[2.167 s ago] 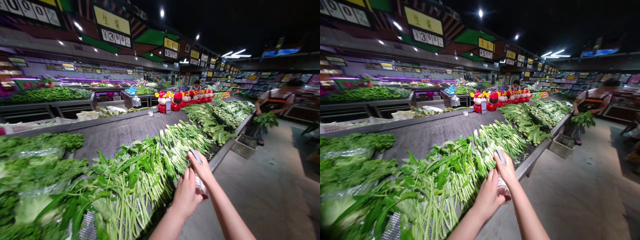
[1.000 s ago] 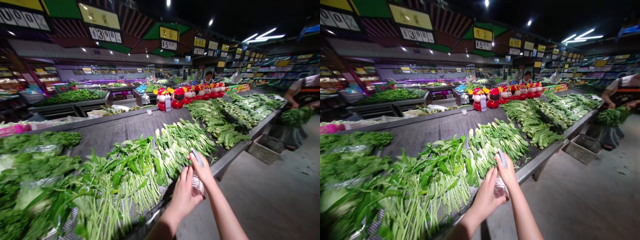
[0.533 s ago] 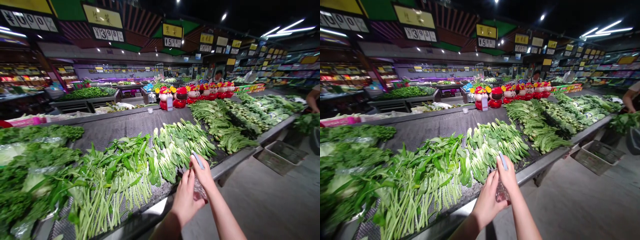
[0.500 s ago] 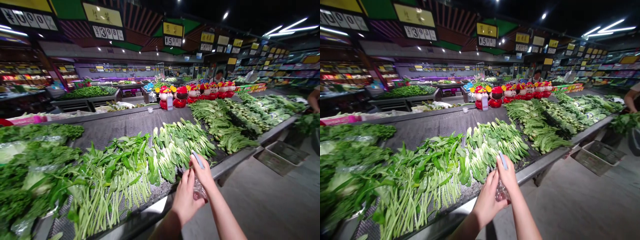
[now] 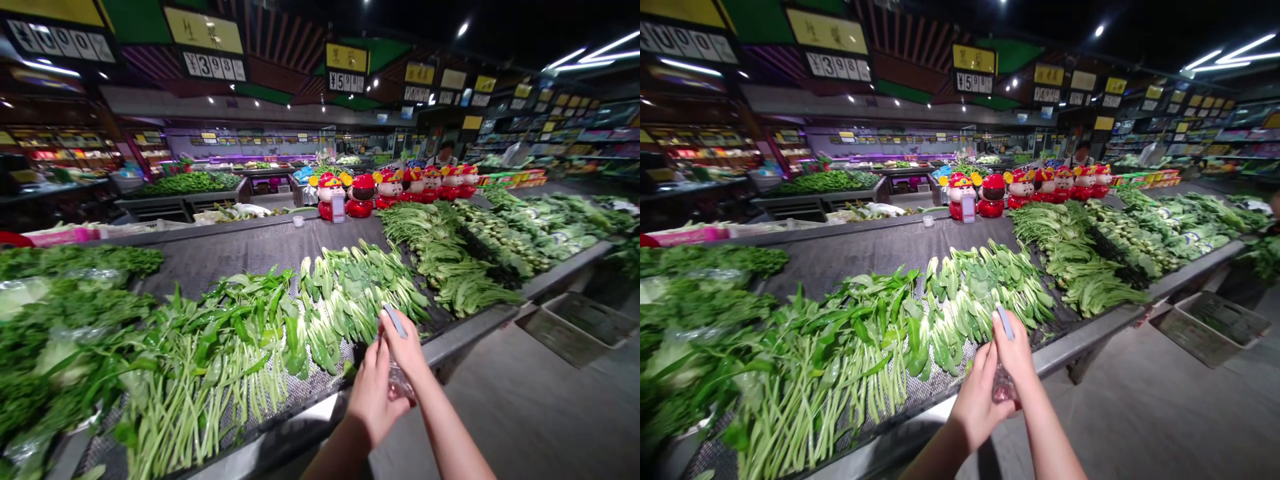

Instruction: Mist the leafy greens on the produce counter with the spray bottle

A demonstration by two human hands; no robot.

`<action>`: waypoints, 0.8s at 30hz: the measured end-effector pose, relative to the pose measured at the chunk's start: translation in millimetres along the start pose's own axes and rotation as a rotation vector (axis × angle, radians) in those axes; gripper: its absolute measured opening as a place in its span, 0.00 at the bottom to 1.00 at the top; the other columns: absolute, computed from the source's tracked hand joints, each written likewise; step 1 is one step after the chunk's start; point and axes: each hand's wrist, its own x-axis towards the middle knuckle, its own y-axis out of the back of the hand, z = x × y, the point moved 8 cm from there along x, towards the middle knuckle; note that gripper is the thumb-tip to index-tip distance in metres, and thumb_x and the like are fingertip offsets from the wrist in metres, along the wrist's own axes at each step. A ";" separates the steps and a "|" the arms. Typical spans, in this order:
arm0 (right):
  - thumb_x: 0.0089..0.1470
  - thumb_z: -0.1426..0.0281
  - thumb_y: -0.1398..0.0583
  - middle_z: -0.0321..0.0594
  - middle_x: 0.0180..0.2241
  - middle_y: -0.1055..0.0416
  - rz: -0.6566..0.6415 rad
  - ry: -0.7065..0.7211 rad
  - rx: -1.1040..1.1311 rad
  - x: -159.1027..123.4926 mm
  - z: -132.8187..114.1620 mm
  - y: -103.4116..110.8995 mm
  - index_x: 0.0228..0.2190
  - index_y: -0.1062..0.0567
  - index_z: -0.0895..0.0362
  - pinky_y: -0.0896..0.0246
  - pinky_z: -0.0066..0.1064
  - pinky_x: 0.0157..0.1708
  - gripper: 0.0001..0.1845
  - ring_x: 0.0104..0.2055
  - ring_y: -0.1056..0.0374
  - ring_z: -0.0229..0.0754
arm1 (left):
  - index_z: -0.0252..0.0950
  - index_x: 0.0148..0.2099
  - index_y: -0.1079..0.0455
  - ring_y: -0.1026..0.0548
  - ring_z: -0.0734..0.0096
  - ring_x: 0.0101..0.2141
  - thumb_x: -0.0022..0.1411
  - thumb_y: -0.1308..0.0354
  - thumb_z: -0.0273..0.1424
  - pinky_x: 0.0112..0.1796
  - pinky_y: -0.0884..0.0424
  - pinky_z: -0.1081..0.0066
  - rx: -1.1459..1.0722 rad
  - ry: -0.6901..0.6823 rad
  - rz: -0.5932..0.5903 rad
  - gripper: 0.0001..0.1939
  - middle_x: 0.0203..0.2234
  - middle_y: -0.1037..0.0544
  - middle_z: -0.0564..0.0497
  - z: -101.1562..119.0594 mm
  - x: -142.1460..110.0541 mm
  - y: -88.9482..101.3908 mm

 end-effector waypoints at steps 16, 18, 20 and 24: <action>0.55 0.57 0.49 0.38 0.27 0.30 0.135 0.042 -0.022 37.5 -8.9 13.1 0.28 0.30 0.55 0.39 0.32 0.32 0.16 0.29 0.34 0.41 | 0.36 0.63 0.61 0.46 0.57 0.58 0.47 0.43 0.27 0.56 0.46 0.63 0.006 -0.186 -0.059 0.44 0.60 0.51 0.44 4.3 48.4 5.0; 0.56 0.58 0.50 0.37 0.24 0.31 0.136 0.048 -0.048 37.2 -8.3 11.8 0.24 0.31 0.55 0.40 0.32 0.30 0.17 0.27 0.36 0.40 | 0.37 0.63 0.60 0.45 0.58 0.57 0.47 0.43 0.27 0.56 0.46 0.63 0.010 -0.187 -0.058 0.44 0.60 0.50 0.45 3.5 49.2 4.9; 0.56 0.58 0.50 0.36 0.22 0.33 0.140 0.039 -0.070 37.4 -5.8 11.6 0.20 0.33 0.54 0.40 0.31 0.29 0.18 0.25 0.37 0.39 | 0.35 0.62 0.58 0.44 0.58 0.57 0.47 0.43 0.27 0.56 0.46 0.63 0.019 -0.182 -0.064 0.43 0.59 0.48 0.44 2.7 50.7 3.7; 0.55 0.58 0.50 0.35 0.20 0.35 0.147 0.017 -0.083 41.9 4.1 14.3 0.19 0.34 0.53 0.42 0.30 0.27 0.19 0.24 0.39 0.39 | 0.34 0.62 0.56 0.43 0.59 0.56 0.46 0.44 0.26 0.56 0.46 0.64 0.029 -0.181 -0.070 0.41 0.58 0.46 0.43 2.9 57.4 -1.3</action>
